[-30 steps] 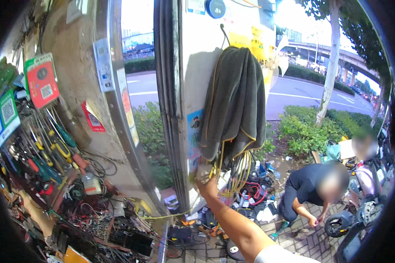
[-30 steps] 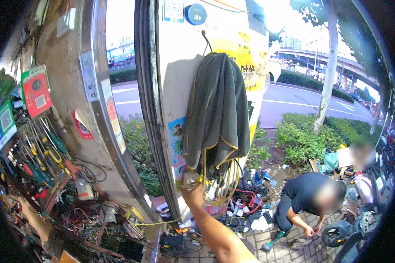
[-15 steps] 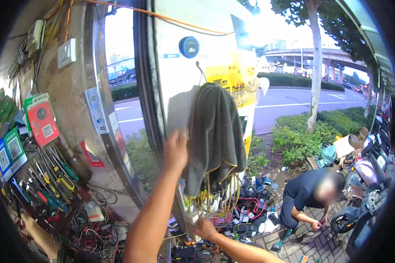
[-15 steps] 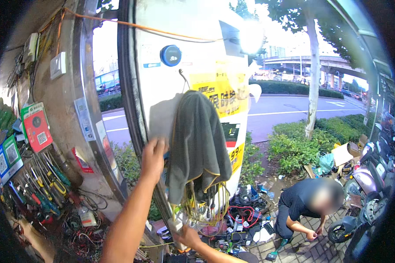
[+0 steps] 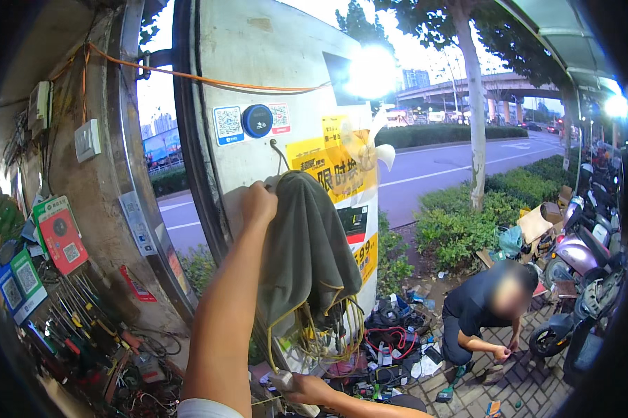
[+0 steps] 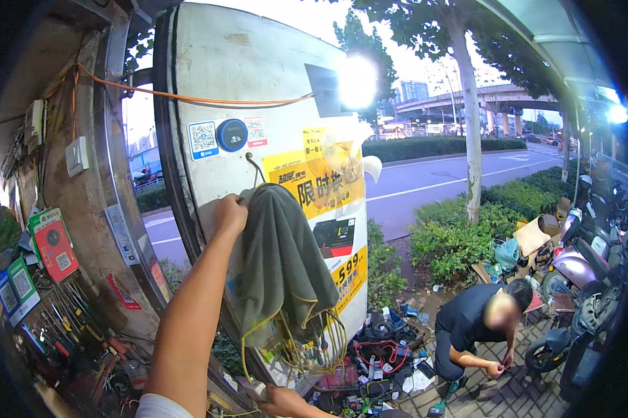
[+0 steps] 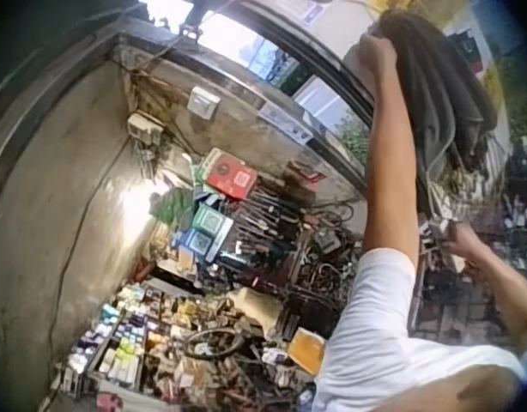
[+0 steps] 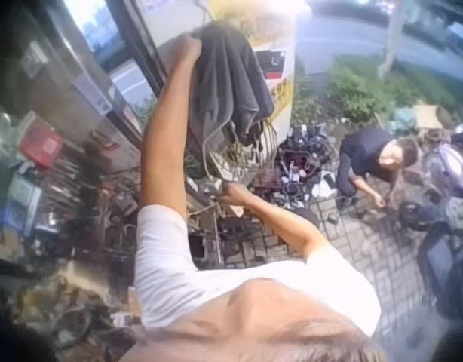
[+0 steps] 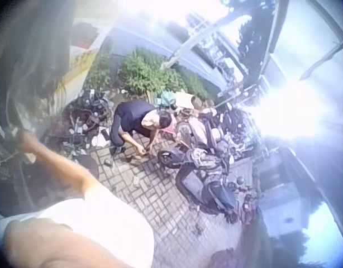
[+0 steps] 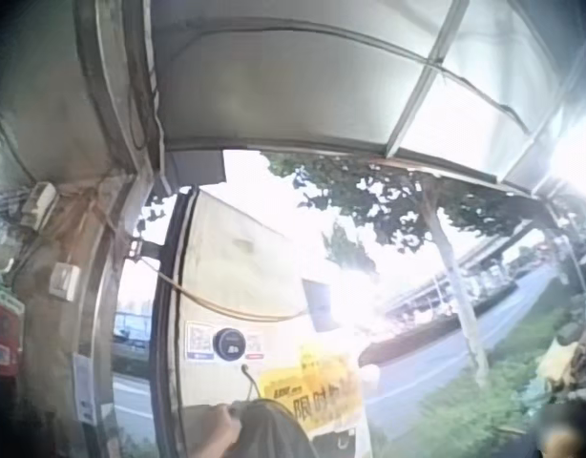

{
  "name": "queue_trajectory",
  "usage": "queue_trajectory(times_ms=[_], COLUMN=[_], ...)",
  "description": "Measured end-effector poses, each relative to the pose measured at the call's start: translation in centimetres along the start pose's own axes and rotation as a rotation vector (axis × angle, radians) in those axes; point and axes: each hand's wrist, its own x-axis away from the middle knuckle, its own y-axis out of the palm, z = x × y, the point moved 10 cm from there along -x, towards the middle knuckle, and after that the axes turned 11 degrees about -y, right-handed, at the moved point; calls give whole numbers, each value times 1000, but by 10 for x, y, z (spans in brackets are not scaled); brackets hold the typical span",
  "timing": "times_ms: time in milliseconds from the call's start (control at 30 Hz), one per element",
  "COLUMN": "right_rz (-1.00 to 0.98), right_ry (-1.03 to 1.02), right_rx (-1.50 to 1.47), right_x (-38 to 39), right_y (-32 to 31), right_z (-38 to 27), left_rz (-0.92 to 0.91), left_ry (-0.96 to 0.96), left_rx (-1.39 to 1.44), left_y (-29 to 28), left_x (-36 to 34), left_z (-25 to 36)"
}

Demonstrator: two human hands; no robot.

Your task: The person plugs in a soldering iron and then sits on the ground to solder wires and a small circuit board. Another person assists by holding the wires and components steady during the process.

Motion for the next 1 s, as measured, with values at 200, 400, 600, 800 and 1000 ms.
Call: queue_trajectory(times_ms=[200,400,600,800,1000], right_rz=[-27,-103,-51,-69,-326], right_ry=[-85,-23,-7,-9,-149], right_rx=[-62,-47,-124,-91,-479], right_x=[-26,-28,-36,-79,-95], right_y=[23,24,28,14,-51], right_z=[-12,-18,-22,-32,-156], left_rz=[-192,-99,-68,-470,-680], left_ry=[-36,95,76,91,217], left_rx=[61,-56,95,408,560], left_y=[13,6,-11,0,-84], left_x=[-10,9,7,19,64], left_z=[-7,20,30,41,3])
